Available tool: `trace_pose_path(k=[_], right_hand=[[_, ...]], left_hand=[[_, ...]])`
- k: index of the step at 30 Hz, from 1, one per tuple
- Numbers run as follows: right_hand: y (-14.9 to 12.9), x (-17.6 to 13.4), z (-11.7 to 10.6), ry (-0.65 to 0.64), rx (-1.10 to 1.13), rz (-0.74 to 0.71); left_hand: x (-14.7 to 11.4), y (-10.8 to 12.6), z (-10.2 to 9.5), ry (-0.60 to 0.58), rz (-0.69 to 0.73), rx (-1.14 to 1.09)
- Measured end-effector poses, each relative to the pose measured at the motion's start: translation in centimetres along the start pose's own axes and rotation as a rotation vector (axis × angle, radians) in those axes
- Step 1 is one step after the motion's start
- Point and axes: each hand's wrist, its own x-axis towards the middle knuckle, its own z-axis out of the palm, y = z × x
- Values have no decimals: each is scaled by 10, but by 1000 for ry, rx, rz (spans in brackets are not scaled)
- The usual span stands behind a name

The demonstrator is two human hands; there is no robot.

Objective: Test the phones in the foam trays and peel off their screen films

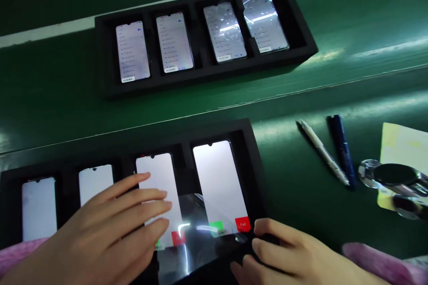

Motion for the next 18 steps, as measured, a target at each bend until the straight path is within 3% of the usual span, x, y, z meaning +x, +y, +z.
trace_pose_path(k=[4,8,13,18], right_hand=[[-4,5,-8,37,-132,101],[-9,2,-13,24,-149,220],[-3,-1,-11,32,-180,142],[34,33,-15,75,-125,72]], left_hand=[[12,-21,-1,7,11,28],[13,-24,2,9,-1,14],[7,-26,2,71,-81,57],[-5,-45,-1,68,-226,308]])
